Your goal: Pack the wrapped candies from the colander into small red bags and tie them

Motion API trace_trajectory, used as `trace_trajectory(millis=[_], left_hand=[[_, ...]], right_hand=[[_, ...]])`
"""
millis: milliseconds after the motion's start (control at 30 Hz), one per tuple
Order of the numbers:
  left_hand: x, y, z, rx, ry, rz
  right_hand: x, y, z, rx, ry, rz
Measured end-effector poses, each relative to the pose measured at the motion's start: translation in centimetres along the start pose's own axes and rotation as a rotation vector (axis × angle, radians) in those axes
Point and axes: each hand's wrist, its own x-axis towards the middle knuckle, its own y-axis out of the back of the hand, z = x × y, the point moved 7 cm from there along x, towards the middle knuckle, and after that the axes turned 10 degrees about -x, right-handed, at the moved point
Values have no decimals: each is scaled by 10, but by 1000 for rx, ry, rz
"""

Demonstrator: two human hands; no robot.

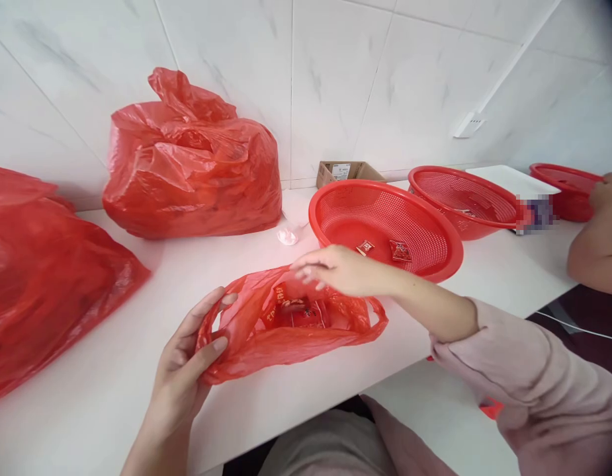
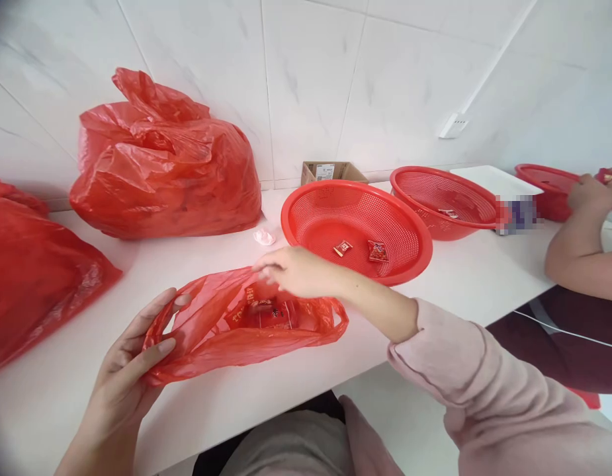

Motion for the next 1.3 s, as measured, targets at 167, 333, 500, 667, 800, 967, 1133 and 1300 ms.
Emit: trace_trajectory(millis=[167,333,500,667,800,967,1133,1300], left_hand=[[-2,-1,2,-2,-11,-13],[-3,0,1,-5,22,-2],[-2,-1,1,22,25,-7],[-2,0,0,29,28,6],[-1,0,-1,18,34,5],[0,2,-2,30,27,-1],[0,1,-2,43,11,-17],[-1,1,0,24,7,-20]], right_hand=[[6,70,39,-61,-136,221],[2,93,114,-594,-329,17],[-2,84,155,-577,-362,-53],[3,95,143,-424,-306,3],[-6,98,100,44,-104,14],[-18,73,43,310,51,-100],[-16,26,3,217,21,-193],[-7,53,9,54,4,87]])
